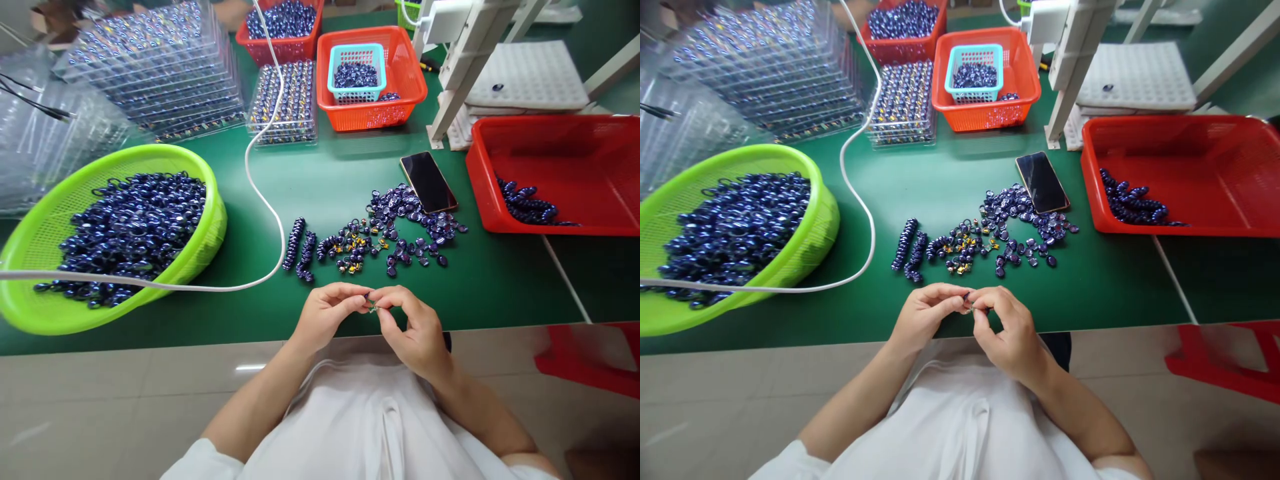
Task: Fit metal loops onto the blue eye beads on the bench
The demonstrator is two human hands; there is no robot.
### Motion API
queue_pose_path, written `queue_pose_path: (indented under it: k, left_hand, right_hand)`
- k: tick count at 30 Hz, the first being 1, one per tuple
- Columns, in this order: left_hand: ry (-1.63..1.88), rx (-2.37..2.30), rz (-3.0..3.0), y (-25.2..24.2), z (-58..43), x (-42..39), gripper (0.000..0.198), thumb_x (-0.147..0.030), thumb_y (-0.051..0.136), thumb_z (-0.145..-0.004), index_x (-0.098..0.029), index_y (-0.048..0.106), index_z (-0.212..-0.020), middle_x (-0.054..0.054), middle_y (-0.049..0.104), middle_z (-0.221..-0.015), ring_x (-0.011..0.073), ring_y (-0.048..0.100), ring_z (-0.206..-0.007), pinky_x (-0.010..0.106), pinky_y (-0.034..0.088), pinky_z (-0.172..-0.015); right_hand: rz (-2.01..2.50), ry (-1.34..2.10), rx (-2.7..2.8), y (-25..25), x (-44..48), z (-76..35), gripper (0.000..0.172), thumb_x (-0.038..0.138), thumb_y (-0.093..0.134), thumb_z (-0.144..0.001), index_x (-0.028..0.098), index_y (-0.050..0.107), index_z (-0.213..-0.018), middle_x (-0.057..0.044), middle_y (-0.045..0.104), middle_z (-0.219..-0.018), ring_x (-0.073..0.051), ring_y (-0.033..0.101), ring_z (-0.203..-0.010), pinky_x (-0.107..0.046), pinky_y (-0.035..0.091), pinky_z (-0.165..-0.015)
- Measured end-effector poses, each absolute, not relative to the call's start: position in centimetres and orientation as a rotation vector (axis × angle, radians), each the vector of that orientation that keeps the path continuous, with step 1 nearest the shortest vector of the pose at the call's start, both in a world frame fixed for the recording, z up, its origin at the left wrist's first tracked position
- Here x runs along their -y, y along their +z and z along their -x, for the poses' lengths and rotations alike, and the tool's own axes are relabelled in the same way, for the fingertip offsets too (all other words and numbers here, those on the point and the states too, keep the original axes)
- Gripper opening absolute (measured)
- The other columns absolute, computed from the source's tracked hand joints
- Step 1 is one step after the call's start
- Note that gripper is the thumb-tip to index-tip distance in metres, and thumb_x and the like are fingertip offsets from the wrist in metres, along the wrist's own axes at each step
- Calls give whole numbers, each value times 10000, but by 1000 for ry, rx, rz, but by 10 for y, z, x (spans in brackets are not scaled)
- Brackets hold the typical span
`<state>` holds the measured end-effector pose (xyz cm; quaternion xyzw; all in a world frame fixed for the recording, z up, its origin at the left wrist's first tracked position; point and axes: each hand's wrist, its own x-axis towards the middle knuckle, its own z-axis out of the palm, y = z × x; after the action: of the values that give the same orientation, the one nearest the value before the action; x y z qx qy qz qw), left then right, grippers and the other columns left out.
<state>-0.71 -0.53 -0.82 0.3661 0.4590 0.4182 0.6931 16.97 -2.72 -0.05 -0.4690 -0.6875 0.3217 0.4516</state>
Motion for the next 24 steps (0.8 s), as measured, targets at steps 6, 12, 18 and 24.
queue_pose_path:
  k: [6, 12, 18, 24]
  left_hand:
    - [893, -1072, -807, -3, 5, 3, 265, -248, 847, -692, -164, 773, -933, 56, 796, -834, 183, 737, -749, 290, 607, -730]
    - [915, -1114, -888, -4, 3, 8, 240, -284, 810, -743, -161, 767, -945, 60, 794, -836, 189, 740, -746, 305, 610, -747]
    - [1032, -1018, -913, -8, -3, 14, 174, -253, 767, -800, -193, 771, -963, 68, 788, -994, 201, 735, -909, 318, 595, -857]
    - [1156, -1051, -1047, -12, -5, 15, 148, -239, 798, -765, -211, 798, -911, 58, 736, -915, 168, 684, -818, 271, 576, -755]
  right_hand:
    - [1124, 815, 1765, -1, 24, -173, 174, 87, 538, -873, 248, 568, -929, -32, 722, -974, -183, 702, -940, -329, 565, -835]
    - [1251, 929, 1627, 2, 23, -173, 102, 154, 550, -897, 237, 609, -897, -25, 733, -928, -173, 701, -858, -294, 557, -770]
    - [1348, 1016, 1513, 3, 20, -169, 89, 209, 567, -900, 222, 613, -825, 2, 655, -772, -138, 614, -703, -257, 504, -670]
    - [1325, 1234, 1377, 2, 17, -167, 92, 242, 590, -892, 217, 608, -806, 18, 613, -729, -123, 565, -652, -231, 465, -589]
